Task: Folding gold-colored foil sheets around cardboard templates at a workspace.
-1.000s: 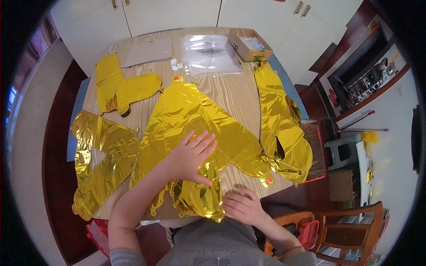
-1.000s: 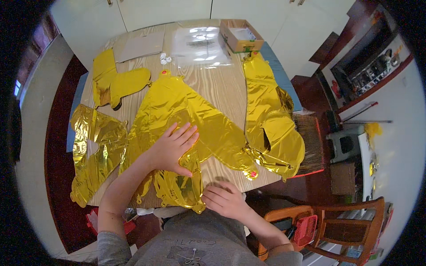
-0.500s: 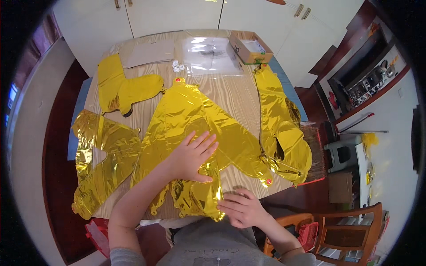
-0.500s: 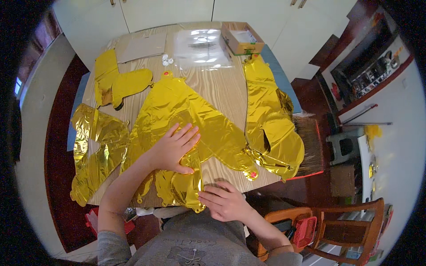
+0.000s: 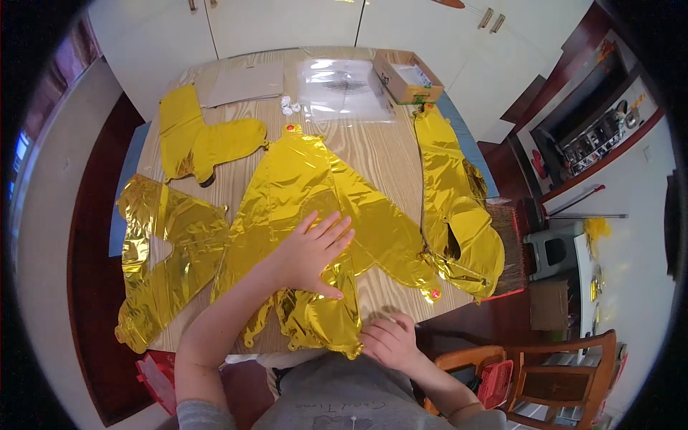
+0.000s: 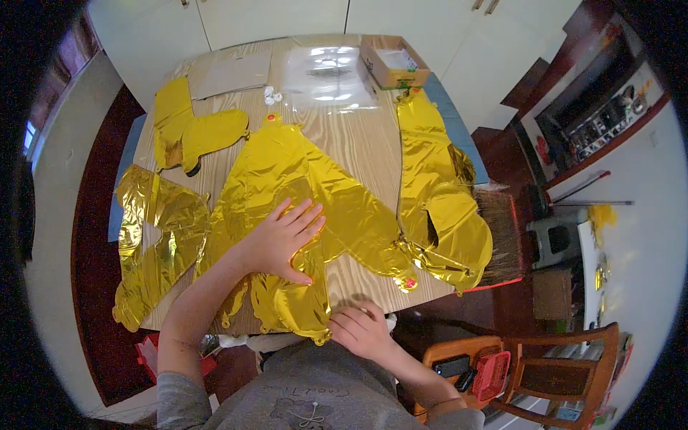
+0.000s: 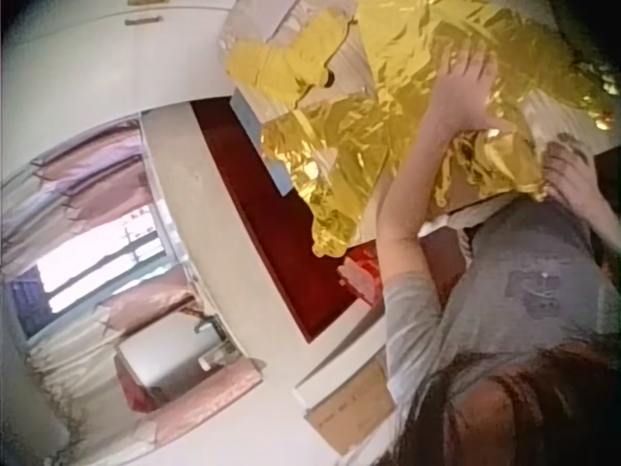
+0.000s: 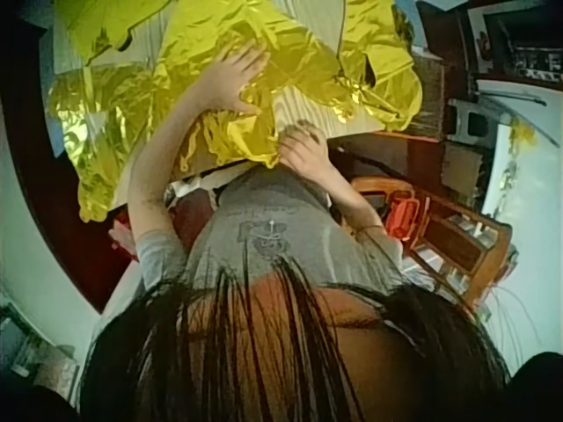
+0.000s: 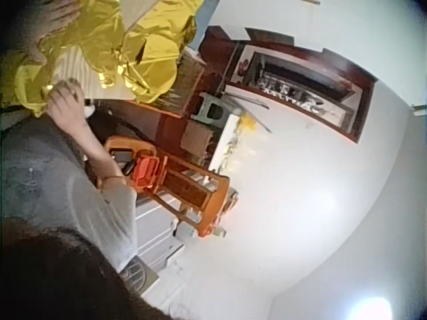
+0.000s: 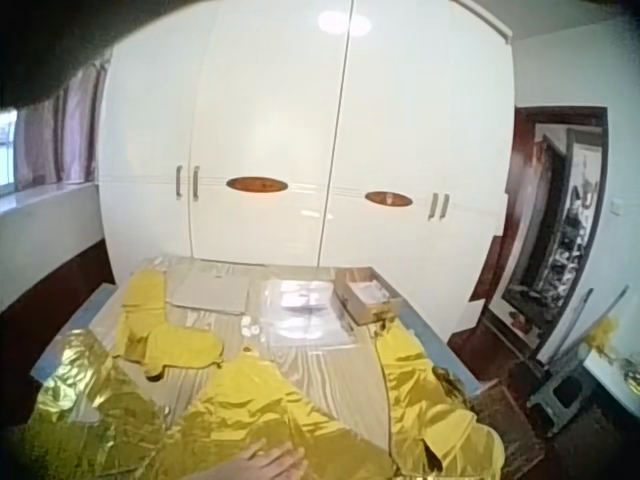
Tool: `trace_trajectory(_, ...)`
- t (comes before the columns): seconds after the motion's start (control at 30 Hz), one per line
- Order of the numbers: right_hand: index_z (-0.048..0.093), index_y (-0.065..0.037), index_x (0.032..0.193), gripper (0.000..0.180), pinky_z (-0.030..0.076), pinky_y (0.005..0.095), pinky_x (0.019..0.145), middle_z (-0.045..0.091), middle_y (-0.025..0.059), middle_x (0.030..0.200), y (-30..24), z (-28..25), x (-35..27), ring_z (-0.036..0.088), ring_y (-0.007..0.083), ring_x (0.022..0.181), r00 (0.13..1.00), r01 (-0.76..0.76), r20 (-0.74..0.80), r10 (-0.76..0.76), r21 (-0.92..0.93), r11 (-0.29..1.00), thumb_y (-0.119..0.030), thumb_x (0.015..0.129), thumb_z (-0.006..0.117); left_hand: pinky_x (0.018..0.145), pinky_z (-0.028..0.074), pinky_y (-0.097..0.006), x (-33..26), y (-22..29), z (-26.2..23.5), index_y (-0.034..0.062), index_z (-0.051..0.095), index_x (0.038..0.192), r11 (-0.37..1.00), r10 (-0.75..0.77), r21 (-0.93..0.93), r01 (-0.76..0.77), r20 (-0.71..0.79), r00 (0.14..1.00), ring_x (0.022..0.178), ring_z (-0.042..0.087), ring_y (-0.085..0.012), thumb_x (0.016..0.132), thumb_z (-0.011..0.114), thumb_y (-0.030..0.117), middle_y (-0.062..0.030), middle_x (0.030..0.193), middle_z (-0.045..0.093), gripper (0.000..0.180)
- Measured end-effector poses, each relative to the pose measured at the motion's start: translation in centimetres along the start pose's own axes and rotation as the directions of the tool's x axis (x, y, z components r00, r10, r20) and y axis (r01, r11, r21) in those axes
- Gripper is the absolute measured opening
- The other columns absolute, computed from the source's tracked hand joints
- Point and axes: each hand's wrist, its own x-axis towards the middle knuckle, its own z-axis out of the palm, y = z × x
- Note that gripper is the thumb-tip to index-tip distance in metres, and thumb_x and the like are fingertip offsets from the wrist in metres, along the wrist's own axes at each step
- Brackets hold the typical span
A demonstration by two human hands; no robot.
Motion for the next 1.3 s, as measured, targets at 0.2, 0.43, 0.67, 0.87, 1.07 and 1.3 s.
trace_trajectory(0.2, 0.071, -0.016, 0.095, 0.016, 0.044, 0.0343, 0.091, 0.067, -0.0043, 0.102, 0.2, -0.3, 0.5, 0.061, 0.0127, 0.103, 0.995, 0.080, -0.057, -0.081, -0.028, 0.996, -0.017, 0.079, 0.066, 0.116, 0.019, -0.056, 0.0, -0.1, 0.1, -0.0003, 0.039, 0.144, 1.000, 0.011, 0.000, -0.011, 0.003, 1.000, 0.143, 0.029, -0.0357, 0.073, 0.055, 0.079, -0.0208, 0.152, 0.035, 0.108)
trace_trajectory(0.43, 0.071, -0.015, 0.092, 0.013, 0.045, 0.0326, 0.095, 0.069, -0.0024, 0.107, 0.7, -0.7, 0.7, 0.062, 0.0140, 0.110, 0.987, 0.159, 0.001, -0.159, 0.020, 0.987, -0.014, 0.081, 0.064, 0.115, 0.020, -0.056, 0.0, -0.1, 0.2, 0.0001, 0.039, 0.144, 1.000, 0.012, 0.003, -0.012, 0.003, 1.000, 0.143, 0.030, -0.0356, 0.074, 0.057, 0.077, -0.0206, 0.152, 0.036, 0.106)
trace_trajectory(0.67, 0.069, -0.010, 0.096, 0.019, 0.045, 0.0421, 0.104, 0.069, 0.0030, 0.107, 1.1, -1.5, 2.0, 0.063, 0.0161, 0.111, 0.985, 0.131, 0.091, -0.150, 0.184, 0.974, -0.023, 0.082, 0.069, 0.115, 0.020, -0.056, -0.1, -0.1, 0.0, 0.0008, 0.035, 0.146, 1.000, 0.008, 0.003, -0.008, 0.022, 1.000, 0.143, 0.028, -0.0368, 0.074, 0.059, 0.075, -0.0203, 0.154, 0.033, 0.106)
trace_trajectory(0.87, 0.070, -0.010, 0.099, 0.021, 0.042, 0.0444, 0.106, 0.069, 0.0039, 0.108, 2.2, -1.8, 3.5, 0.063, 0.0177, 0.109, 0.996, -0.029, 0.088, -0.001, 0.340, 0.940, -0.022, 0.082, 0.072, 0.115, 0.020, -0.056, 0.0, 0.0, -0.1, 0.0007, 0.035, 0.146, 1.000, 0.007, -0.002, -0.007, 0.025, 1.000, 0.143, 0.028, -0.0371, 0.073, 0.060, 0.075, -0.0204, 0.154, 0.032, 0.107)
trace_trajectory(1.07, 0.071, -0.013, 0.107, 0.035, 0.042, 0.0401, 0.099, 0.069, -0.0011, 0.113, 3.1, -0.8, 5.3, 0.058, 0.0177, 0.118, 0.984, -0.043, 0.175, 0.025, 0.099, 0.994, -0.035, 0.079, 0.073, 0.115, 0.021, -0.056, -0.1, -0.1, 0.0, 0.0004, 0.037, 0.146, 1.000, 0.011, 0.012, -0.011, 0.005, 1.000, 0.143, 0.029, -0.0372, 0.073, 0.060, 0.075, -0.0205, 0.153, 0.033, 0.107)
trace_trajectory(1.3, 0.067, -0.010, 0.119, 0.064, 0.039, 0.0414, 0.102, 0.064, 0.0005, 0.126, 4.1, -1.8, 6.3, 0.048, 0.0241, 0.131, 0.936, -0.067, 0.350, 0.041, 0.061, 0.996, -0.054, 0.074, 0.068, 0.114, 0.022, -0.056, 0.0, 0.0, 0.0, 0.0001, 0.037, 0.145, 1.000, 0.011, 0.018, -0.011, 0.010, 1.000, 0.143, 0.029, -0.0366, 0.073, 0.060, 0.075, -0.0209, 0.153, 0.033, 0.106)
